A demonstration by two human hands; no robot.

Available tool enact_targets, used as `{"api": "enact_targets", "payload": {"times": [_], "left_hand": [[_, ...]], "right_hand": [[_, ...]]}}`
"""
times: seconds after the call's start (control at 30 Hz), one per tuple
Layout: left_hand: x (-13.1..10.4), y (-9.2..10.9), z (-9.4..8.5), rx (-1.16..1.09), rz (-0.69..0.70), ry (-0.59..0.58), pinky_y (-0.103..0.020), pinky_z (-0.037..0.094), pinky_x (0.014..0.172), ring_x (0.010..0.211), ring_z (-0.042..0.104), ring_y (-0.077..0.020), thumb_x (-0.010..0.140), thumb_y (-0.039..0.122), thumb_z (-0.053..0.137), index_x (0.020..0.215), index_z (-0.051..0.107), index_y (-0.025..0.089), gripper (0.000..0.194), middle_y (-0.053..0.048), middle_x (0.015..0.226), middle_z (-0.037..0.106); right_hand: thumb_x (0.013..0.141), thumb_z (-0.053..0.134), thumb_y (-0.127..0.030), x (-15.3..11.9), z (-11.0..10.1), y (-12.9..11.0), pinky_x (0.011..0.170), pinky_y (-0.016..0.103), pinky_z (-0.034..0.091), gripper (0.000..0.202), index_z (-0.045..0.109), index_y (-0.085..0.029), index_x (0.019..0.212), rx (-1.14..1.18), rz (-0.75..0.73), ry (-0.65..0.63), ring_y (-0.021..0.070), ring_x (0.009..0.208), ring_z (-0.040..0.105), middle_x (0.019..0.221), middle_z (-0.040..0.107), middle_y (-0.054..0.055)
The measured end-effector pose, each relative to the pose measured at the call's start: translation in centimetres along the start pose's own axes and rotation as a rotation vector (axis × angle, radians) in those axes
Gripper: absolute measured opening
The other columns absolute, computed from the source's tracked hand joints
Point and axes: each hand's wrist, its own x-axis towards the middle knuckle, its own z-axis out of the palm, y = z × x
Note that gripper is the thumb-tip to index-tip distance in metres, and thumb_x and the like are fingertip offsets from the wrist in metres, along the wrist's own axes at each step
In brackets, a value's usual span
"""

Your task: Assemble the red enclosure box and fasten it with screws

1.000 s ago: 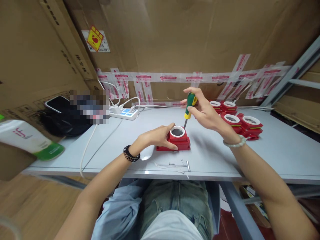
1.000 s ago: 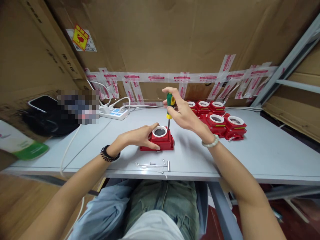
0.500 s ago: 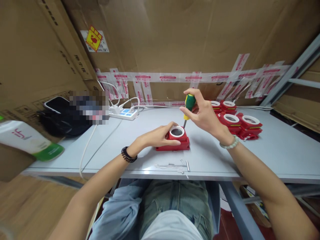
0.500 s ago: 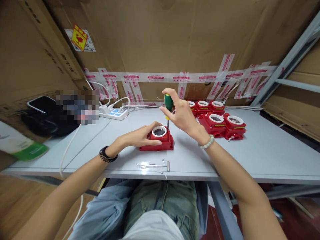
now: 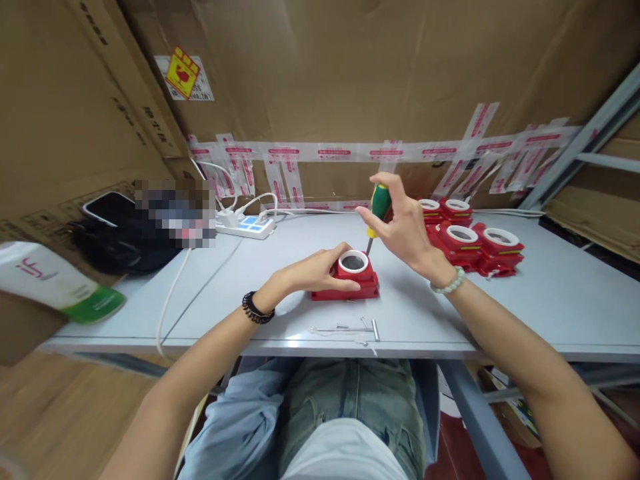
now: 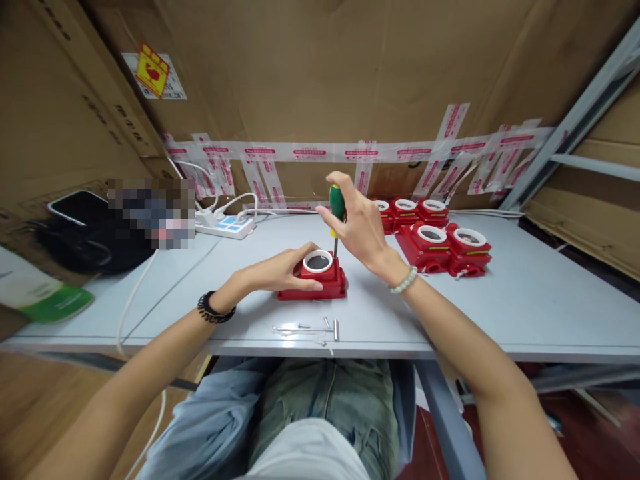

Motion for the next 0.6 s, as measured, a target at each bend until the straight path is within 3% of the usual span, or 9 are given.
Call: {"api": "enact_targets", "payload": {"times": [0.1,0.2,0.27,0.33,0.43,0.53,0.6], "left_hand": [[0.0,0.1,0.0,-0.014,0.006,-0.003,-0.031,0.045,0.069,0.083,0.061,-0.0229,0.074,0.063,0.067,0.116,0.049,0.020,0.063,-0.008,0.100,0.066],[0.0,0.2,-0.1,-0.045,0.015,-0.004,-0.031,0.045,0.072,0.085,0.062,-0.0225,0.073,0.062,0.068,0.114,0.049,0.021,0.061,-0.007,0.101,0.067],[-0.1,0.2,-0.2,-0.049,0.011,-0.005,-0.030,0.045,0.071,0.083,0.062,-0.0219,0.073,0.061,0.068,0.113,0.050,0.021,0.060,-0.006,0.099,0.067],[-0.1,0.2,-0.2,-0.036,0.010,-0.003,-0.030,0.044,0.070,0.081,0.061,-0.0214,0.074,0.060,0.068,0.114,0.049,0.021,0.059,-0.006,0.098,0.067],[-0.1,0.1,-0.1,0.008,0.001,0.004,-0.029,0.042,0.066,0.076,0.059,-0.0206,0.074,0.063,0.066,0.113,0.049,0.021,0.060,-0.005,0.092,0.066],[0.0,0.0,0.0,0.047,-0.015,0.003,-0.029,0.040,0.062,0.072,0.057,-0.0200,0.073,0.067,0.064,0.112,0.048,0.021,0.063,-0.004,0.087,0.064],[0.0,0.0,0.0,0.057,-0.013,0.001,-0.029,0.040,0.063,0.072,0.057,-0.0203,0.073,0.068,0.064,0.114,0.048,0.021,0.064,-0.004,0.088,0.065]], "right_hand": [[0.087,0.056,-0.030,0.2,-0.7,0.5,0.064,0.035,0.051,0.041,0.042,-0.027,0.125,0.149,0.019,-0.123,0.0158,0.066,0.056,0.085,0.058,0.000],[0.087,0.054,-0.026,0.6,-2.3,0.6,0.062,0.030,0.052,0.040,0.041,-0.027,0.125,0.411,0.067,-0.336,0.0176,0.084,0.063,0.103,0.062,0.005],[0.086,0.056,-0.026,0.9,-3.1,0.3,0.061,0.029,0.051,0.040,0.043,-0.026,0.124,0.443,0.062,-0.403,0.0177,0.084,0.064,0.100,0.063,0.004],[0.083,0.062,-0.027,0.8,-3.1,-0.1,0.060,0.028,0.050,0.039,0.048,-0.025,0.120,0.361,0.041,-0.364,0.0155,0.073,0.062,0.087,0.062,0.000],[0.079,0.068,-0.030,0.6,-1.9,-0.7,0.055,0.027,0.045,0.035,0.052,-0.024,0.109,0.193,0.015,-0.196,0.0119,0.059,0.053,0.075,0.054,-0.003],[0.079,0.068,-0.035,0.5,-0.8,-0.8,0.054,0.028,0.042,0.030,0.052,-0.023,0.101,0.084,0.004,-0.072,0.0109,0.055,0.046,0.071,0.050,-0.004],[0.080,0.068,-0.037,0.6,-0.9,-0.6,0.057,0.029,0.044,0.030,0.052,-0.024,0.102,0.065,-0.003,-0.075,0.0118,0.057,0.049,0.073,0.053,-0.003]]}}
